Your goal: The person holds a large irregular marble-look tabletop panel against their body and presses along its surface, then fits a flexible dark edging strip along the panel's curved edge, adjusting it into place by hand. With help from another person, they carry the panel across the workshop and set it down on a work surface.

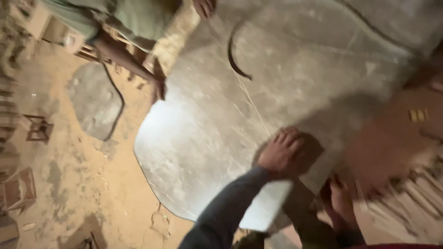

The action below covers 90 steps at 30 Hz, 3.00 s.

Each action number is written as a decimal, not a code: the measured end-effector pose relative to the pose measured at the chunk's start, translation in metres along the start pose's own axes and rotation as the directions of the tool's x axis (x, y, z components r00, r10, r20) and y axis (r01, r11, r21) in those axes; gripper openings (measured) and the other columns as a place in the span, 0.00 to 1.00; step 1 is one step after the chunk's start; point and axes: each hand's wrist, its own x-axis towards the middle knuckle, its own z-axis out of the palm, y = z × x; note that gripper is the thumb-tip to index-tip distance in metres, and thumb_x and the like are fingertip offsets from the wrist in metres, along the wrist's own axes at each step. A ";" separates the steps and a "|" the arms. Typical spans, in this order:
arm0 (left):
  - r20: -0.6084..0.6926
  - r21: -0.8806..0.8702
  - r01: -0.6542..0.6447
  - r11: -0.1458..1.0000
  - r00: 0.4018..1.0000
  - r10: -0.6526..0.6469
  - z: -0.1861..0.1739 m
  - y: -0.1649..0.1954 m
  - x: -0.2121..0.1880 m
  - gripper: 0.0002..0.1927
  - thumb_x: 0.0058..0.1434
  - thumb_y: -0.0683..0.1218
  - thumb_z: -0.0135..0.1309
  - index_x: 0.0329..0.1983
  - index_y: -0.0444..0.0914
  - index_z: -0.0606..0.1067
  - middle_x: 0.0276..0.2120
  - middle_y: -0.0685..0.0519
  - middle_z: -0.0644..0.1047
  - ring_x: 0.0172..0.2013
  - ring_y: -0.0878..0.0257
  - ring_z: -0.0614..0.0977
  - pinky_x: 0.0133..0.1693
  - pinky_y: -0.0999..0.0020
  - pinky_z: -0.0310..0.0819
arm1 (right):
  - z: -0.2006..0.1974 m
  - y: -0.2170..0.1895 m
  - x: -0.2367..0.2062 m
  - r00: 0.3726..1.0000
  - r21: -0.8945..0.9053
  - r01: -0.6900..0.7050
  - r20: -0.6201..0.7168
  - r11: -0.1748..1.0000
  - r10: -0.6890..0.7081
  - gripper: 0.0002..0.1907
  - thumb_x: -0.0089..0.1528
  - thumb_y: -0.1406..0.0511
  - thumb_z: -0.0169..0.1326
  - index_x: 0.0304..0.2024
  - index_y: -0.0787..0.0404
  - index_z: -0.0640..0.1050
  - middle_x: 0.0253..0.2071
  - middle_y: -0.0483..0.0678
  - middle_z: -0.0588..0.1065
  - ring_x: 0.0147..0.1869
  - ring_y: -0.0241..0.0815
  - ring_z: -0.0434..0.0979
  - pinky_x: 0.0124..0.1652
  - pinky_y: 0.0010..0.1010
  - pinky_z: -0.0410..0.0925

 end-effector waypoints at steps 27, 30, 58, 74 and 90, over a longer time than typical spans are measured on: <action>-0.246 0.015 0.365 0.931 0.904 -0.350 -0.035 0.035 0.019 0.26 0.69 0.54 0.53 0.67 0.39 0.71 0.67 0.43 0.71 0.69 0.44 0.68 0.71 0.45 0.54 | 0.058 -0.045 -0.036 0.956 0.430 -0.165 0.293 0.888 0.036 0.04 0.70 0.63 0.52 0.48 0.46 0.74 0.31 0.35 0.65 0.33 0.33 0.61 0.38 0.31 0.60; -0.273 0.006 0.358 0.934 0.899 -0.343 -0.036 0.036 0.021 0.26 0.69 0.54 0.53 0.67 0.39 0.70 0.66 0.43 0.71 0.69 0.44 0.68 0.71 0.45 0.54 | 0.062 -0.052 -0.044 0.941 0.445 -0.219 0.330 0.868 0.068 0.03 0.70 0.61 0.52 0.45 0.49 0.74 0.32 0.36 0.67 0.34 0.34 0.64 0.38 0.34 0.62; -0.230 0.072 0.303 0.950 0.932 -0.279 -0.064 0.040 0.019 0.23 0.67 0.53 0.52 0.62 0.39 0.73 0.64 0.42 0.71 0.66 0.43 0.69 0.67 0.43 0.57 | 0.069 -0.036 -0.039 0.968 0.420 -0.232 0.192 0.877 0.165 0.12 0.66 0.56 0.54 0.45 0.55 0.74 0.38 0.43 0.73 0.41 0.46 0.73 0.40 0.43 0.71; -0.180 0.013 0.319 0.948 0.933 -0.312 0.053 -0.015 -0.006 0.28 0.73 0.56 0.54 0.70 0.37 0.67 0.66 0.36 0.66 0.66 0.35 0.63 0.67 0.37 0.52 | 0.043 -0.014 -0.054 0.928 0.447 0.108 0.275 0.888 -0.252 0.16 0.70 0.67 0.52 0.60 0.63 0.74 0.57 0.48 0.78 0.62 0.45 0.77 0.62 0.39 0.71; 0.015 0.089 0.346 0.934 0.937 -0.348 0.112 -0.042 -0.006 0.26 0.76 0.51 0.48 0.72 0.34 0.62 0.66 0.31 0.64 0.64 0.29 0.63 0.65 0.29 0.51 | 0.004 -0.023 -0.006 0.964 0.332 0.020 0.244 0.943 -0.106 0.15 0.65 0.76 0.48 0.55 0.67 0.74 0.49 0.50 0.78 0.53 0.43 0.79 0.55 0.37 0.74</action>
